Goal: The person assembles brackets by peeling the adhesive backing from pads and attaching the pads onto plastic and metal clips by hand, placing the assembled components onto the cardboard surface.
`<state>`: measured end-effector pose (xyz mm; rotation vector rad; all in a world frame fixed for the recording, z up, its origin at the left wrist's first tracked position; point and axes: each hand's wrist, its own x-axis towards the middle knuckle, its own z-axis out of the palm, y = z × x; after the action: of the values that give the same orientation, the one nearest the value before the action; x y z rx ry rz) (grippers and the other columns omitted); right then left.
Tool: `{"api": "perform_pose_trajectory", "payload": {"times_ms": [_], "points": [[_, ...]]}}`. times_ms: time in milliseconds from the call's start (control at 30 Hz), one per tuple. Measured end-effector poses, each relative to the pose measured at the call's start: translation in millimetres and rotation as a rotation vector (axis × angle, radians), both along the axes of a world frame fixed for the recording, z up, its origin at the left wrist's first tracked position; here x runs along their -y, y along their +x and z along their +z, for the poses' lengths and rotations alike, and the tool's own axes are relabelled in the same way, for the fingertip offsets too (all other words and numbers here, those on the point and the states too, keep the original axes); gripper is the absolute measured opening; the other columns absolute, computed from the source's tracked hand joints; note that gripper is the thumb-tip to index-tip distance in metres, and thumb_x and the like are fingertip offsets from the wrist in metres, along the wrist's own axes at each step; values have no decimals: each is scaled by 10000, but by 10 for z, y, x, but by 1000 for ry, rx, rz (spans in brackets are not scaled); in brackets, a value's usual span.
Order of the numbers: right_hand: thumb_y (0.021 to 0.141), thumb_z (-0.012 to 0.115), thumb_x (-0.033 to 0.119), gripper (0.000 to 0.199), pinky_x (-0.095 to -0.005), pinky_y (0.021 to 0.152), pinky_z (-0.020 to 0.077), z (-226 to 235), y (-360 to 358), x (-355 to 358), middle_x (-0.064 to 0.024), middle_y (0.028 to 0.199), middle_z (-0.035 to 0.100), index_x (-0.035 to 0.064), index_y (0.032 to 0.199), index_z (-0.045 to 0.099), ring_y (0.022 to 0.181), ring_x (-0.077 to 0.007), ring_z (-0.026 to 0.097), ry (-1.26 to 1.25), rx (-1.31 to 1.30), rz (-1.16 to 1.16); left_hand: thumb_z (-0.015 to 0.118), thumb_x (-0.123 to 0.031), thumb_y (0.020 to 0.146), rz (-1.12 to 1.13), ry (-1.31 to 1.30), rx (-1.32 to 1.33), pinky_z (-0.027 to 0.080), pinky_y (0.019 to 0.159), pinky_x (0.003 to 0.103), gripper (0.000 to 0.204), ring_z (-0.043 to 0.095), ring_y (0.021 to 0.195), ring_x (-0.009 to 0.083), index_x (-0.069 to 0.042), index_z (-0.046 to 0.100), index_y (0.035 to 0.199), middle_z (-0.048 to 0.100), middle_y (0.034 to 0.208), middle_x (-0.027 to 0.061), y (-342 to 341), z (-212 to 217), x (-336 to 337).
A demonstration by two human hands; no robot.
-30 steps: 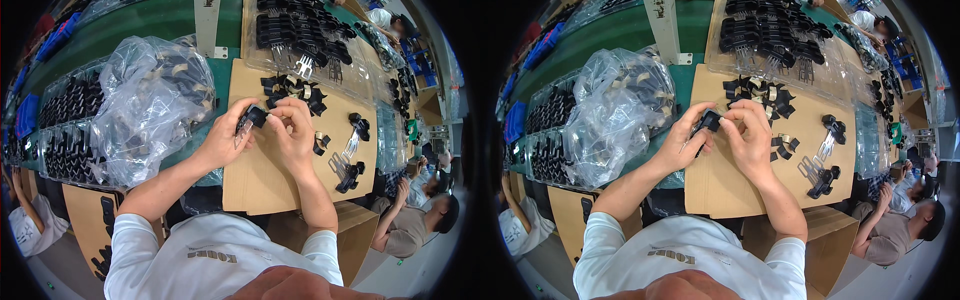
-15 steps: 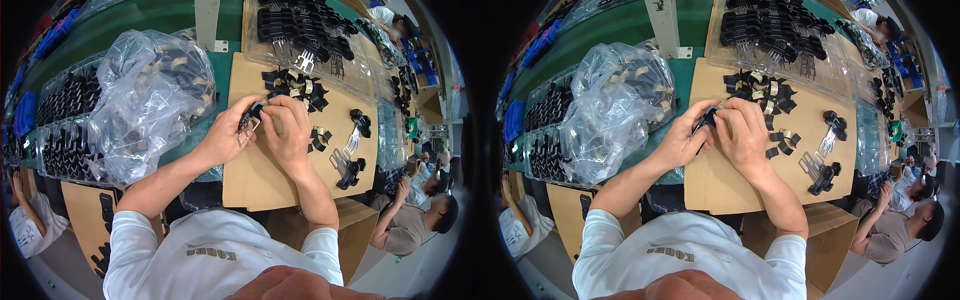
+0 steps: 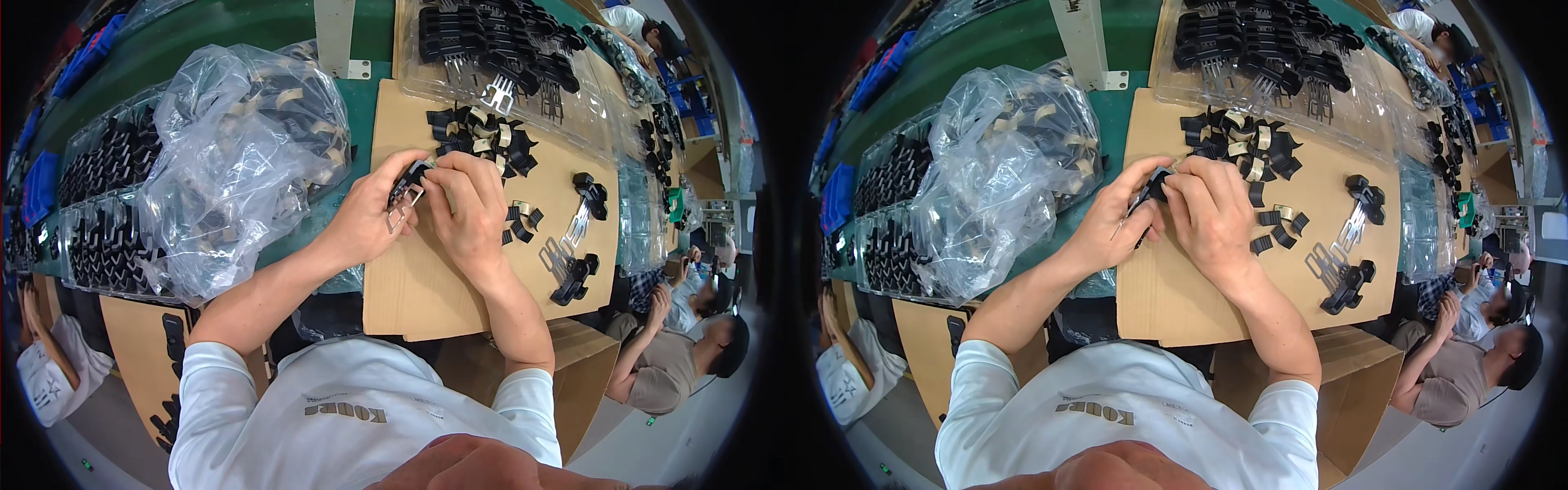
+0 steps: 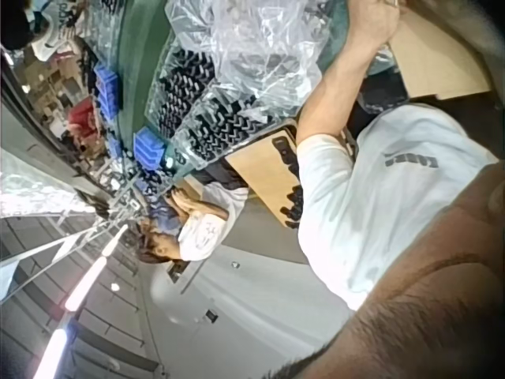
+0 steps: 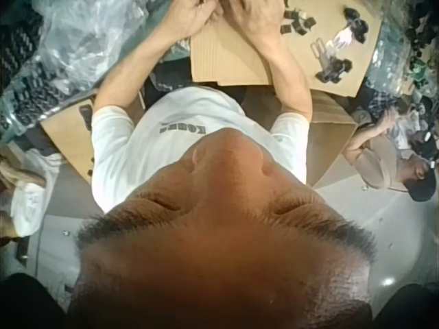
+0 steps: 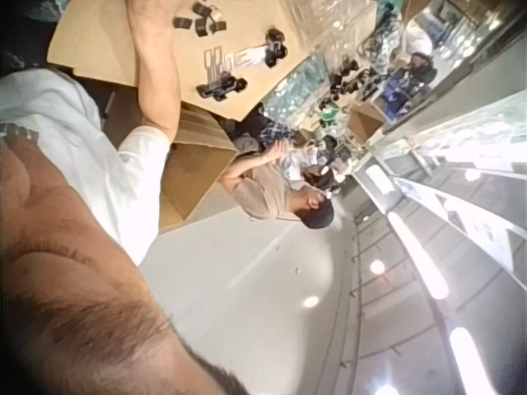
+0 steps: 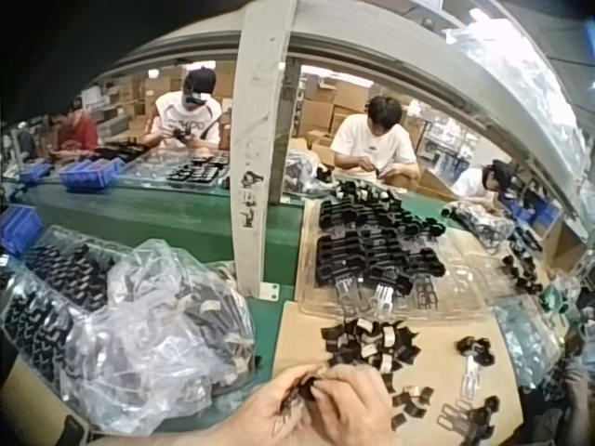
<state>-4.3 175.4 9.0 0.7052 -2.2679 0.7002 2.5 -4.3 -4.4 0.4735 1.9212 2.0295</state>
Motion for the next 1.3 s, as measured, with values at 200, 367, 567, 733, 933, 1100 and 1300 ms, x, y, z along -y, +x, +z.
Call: {"api": "perform_pose_trajectory", "payload": {"times_ms": [200, 367, 567, 733, 933, 1100, 1300], "points": [[782, 757, -20, 206, -325, 728, 503, -17, -7, -4, -56, 1068, 667, 59, 961, 693, 834, -235, 588, 31, -40, -6, 440, 63, 949, 5, 7, -7, 540, 688, 274, 560, 600, 755, 135, -5, 421, 1504, 638, 1052, 125, -2, 19, -8], [766, 757, -15, 224, -325, 718, 501, -42, -18, 4, -53, 1074, 668, 62, 966, 693, 824, -230, 587, 46, -85, -7, 441, 69, 951, 9, -19, -36, 537, 687, 272, 555, 598, 752, 136, -1, 424, 1502, 634, 1097, 129, -2, 20, -1], [737, 761, -9, 254, -320, 704, 499, -73, -21, 1, -49, 1078, 668, 68, 969, 694, 814, -221, 586, 61, -121, -11, 443, 71, 959, -3, -32, -57, 531, 684, 268, 545, 596, 750, 134, 0, 427, 1499, 628, 1116, 128, -1, 7, 9], [710, 763, -1, 280, -313, 689, 495, -88, -25, -3, -46, 1083, 666, 73, 971, 693, 797, -213, 581, 83, -158, -17, 442, 73, 970, 16, -12, -47, 522, 677, 264, 529, 595, 746, 131, 0, 430, 1494, 629, 1105, 123, 6, 11, -3], [693, 761, 4, 298, -311, 669, 488, -67, -24, 2, -43, 1089, 663, 75, 974, 693, 781, -208, 572, 99, -148, -17, 440, 79, 975, 10, -12, -23, 515, 667, 260, 520, 594, 743, 124, -3, 438, 1488, 628, 1101, 119, 0, 25, 1], [685, 761, 7, 302, -311, 654, 482, -73, -18, 0, -42, 1091, 662, 76, 971, 693, 770, -204, 566, 105, -149, -23, 440, 86, 974, 5, 7, -12, 512, 661, 256, 520, 592, 742, 119, -6, 442, 1485, 627, 1105, 118, -4, 19, 1], [680, 765, 7, 301, -310, 644, 478, -68, -18, -5, -41, 1089, 661, 77, 964, 694, 767, -201, 565, 110, -152, -21, 437, 93, 971, -6, 34, 12, 517, 657, 252, 523, 592, 744, 117, -10, 445, 1484, 628, 1117, 122, -4, -25, 5]]}}
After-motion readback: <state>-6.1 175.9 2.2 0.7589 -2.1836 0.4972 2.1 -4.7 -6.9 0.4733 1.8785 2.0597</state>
